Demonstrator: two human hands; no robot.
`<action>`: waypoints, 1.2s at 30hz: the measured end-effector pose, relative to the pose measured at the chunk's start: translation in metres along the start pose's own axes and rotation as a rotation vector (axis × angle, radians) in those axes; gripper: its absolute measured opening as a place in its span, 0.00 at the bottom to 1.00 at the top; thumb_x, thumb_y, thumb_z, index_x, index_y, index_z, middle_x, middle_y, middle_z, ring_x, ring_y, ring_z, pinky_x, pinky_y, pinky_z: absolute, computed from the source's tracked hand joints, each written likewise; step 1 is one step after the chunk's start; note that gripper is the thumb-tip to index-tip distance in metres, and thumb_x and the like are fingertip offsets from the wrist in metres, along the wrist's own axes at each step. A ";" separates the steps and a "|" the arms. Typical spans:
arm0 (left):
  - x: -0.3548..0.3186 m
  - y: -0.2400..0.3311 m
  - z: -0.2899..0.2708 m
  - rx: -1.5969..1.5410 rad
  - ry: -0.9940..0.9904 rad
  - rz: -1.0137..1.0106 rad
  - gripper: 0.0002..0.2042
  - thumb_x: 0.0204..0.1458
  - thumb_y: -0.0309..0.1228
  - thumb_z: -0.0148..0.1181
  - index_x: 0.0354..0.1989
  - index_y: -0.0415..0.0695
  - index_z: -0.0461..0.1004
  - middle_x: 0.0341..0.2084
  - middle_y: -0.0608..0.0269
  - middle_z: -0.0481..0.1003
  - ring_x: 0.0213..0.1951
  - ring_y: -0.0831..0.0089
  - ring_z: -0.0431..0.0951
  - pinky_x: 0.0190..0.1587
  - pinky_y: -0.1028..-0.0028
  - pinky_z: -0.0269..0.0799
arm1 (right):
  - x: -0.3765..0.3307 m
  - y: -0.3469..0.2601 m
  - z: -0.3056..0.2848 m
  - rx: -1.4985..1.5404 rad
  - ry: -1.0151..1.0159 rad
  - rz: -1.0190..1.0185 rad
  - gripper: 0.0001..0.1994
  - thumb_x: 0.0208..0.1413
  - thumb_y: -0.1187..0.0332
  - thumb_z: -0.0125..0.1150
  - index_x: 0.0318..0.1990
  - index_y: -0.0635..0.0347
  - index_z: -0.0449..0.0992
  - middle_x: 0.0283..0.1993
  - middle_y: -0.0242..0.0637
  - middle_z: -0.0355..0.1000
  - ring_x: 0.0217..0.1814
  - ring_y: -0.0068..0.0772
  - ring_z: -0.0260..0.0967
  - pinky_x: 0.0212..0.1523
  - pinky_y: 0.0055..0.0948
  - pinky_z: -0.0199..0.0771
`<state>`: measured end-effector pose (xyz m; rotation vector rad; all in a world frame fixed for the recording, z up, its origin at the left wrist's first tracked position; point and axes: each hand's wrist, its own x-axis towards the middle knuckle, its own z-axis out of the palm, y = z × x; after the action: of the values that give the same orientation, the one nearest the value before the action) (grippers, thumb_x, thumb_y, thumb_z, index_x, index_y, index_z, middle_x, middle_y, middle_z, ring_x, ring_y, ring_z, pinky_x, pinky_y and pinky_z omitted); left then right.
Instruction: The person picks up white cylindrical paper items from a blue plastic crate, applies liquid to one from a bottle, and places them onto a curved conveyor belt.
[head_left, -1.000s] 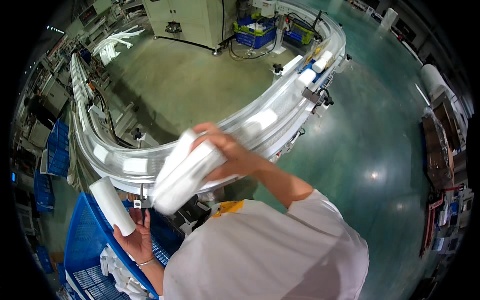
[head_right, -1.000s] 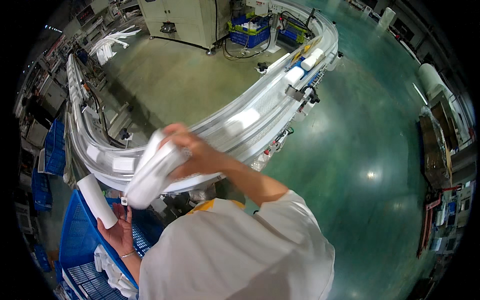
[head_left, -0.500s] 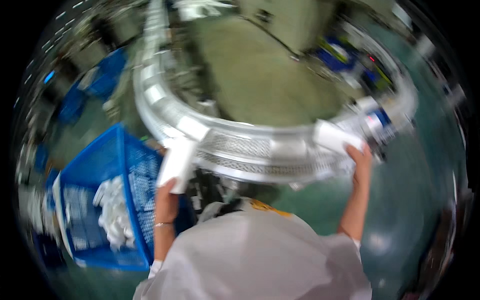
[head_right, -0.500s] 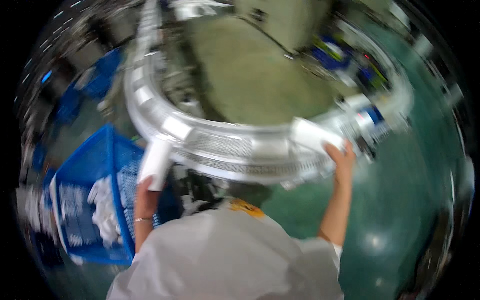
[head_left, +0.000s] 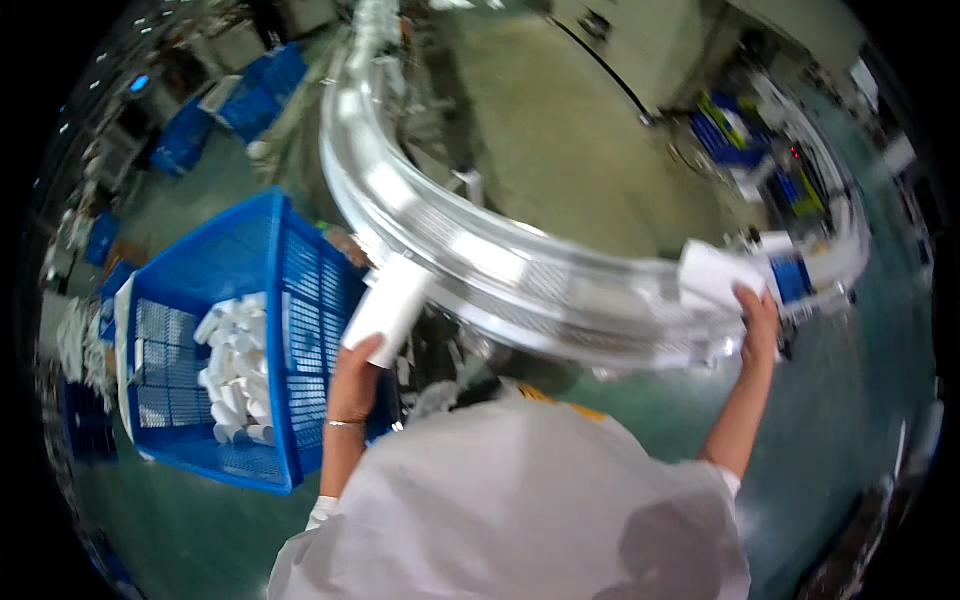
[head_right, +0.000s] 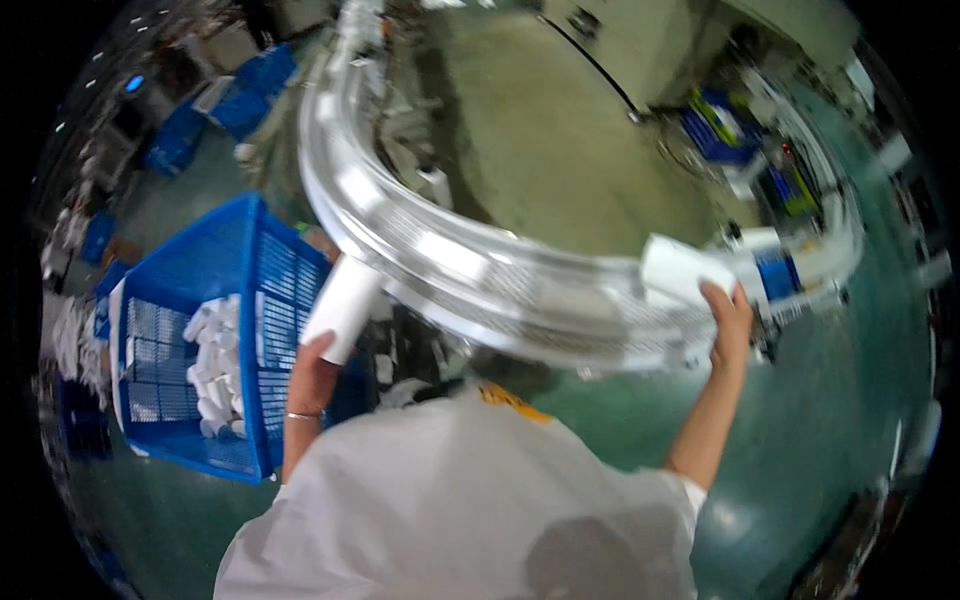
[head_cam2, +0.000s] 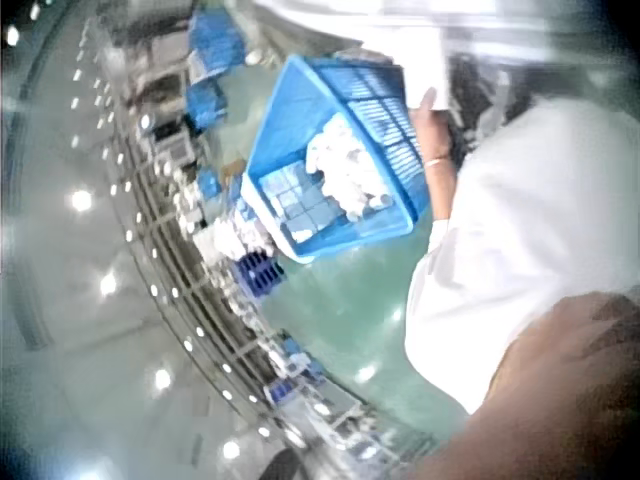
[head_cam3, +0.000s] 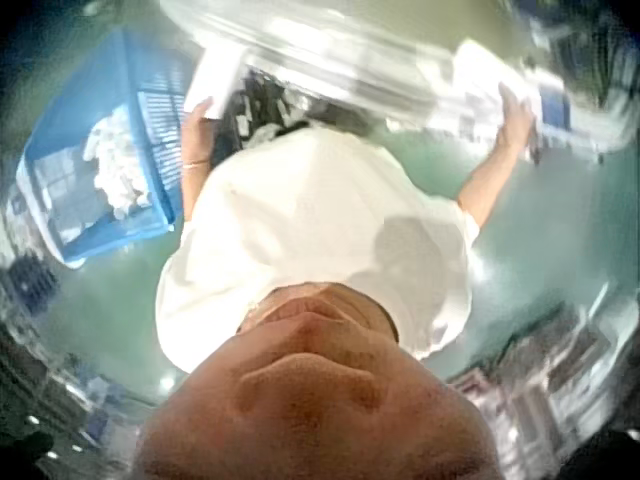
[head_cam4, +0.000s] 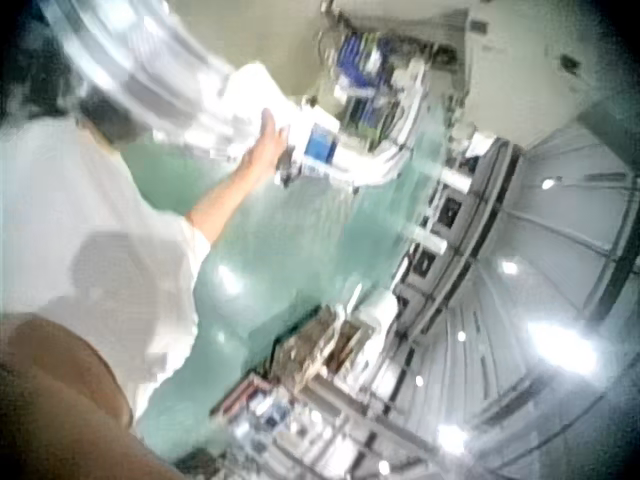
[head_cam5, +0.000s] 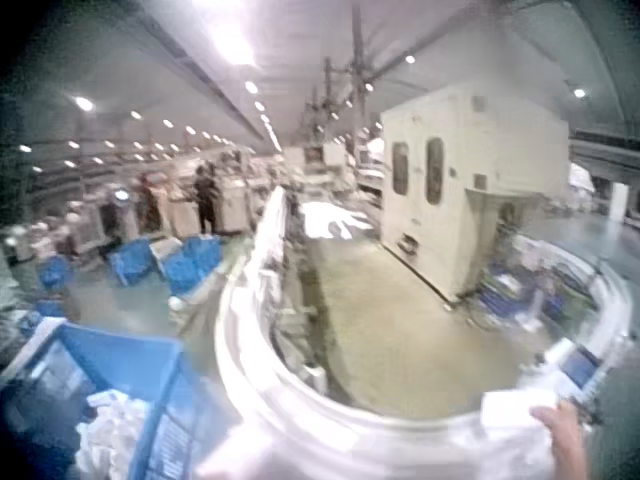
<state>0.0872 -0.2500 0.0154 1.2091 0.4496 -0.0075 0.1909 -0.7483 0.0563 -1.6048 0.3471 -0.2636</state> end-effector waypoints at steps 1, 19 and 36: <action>0.000 0.000 -0.001 -0.002 -0.003 0.027 0.28 0.41 0.39 0.57 0.52 0.41 0.60 0.46 0.61 0.66 0.47 0.68 0.66 0.47 0.71 0.62 | 0.007 0.003 0.004 -0.031 -0.021 0.023 0.18 0.41 0.69 0.60 0.43 0.64 0.69 0.39 0.34 0.69 0.39 0.25 0.64 0.43 0.24 0.61; 0.000 0.009 0.053 0.116 -0.345 -0.114 0.24 0.37 0.30 0.62 0.45 0.37 0.64 0.39 0.62 0.69 0.42 0.75 0.67 0.45 0.76 0.62 | 0.034 0.040 0.014 -0.992 -0.367 0.165 0.25 0.45 0.58 0.57 0.43 0.73 0.67 0.40 0.44 0.68 0.42 0.31 0.64 0.46 0.26 0.61; 0.061 0.094 -0.108 0.519 0.408 0.566 0.08 0.46 0.28 0.55 0.35 0.40 0.69 0.30 0.64 0.70 0.31 0.78 0.70 0.36 0.79 0.68 | 0.032 0.067 0.055 -0.969 -0.347 -0.118 0.21 0.53 0.59 0.51 0.47 0.69 0.63 0.44 0.46 0.64 0.44 0.36 0.61 0.46 0.30 0.60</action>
<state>0.1294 -0.1044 0.0493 1.8285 0.4577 0.6517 0.2368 -0.7126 -0.0154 -2.5805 0.0971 0.1344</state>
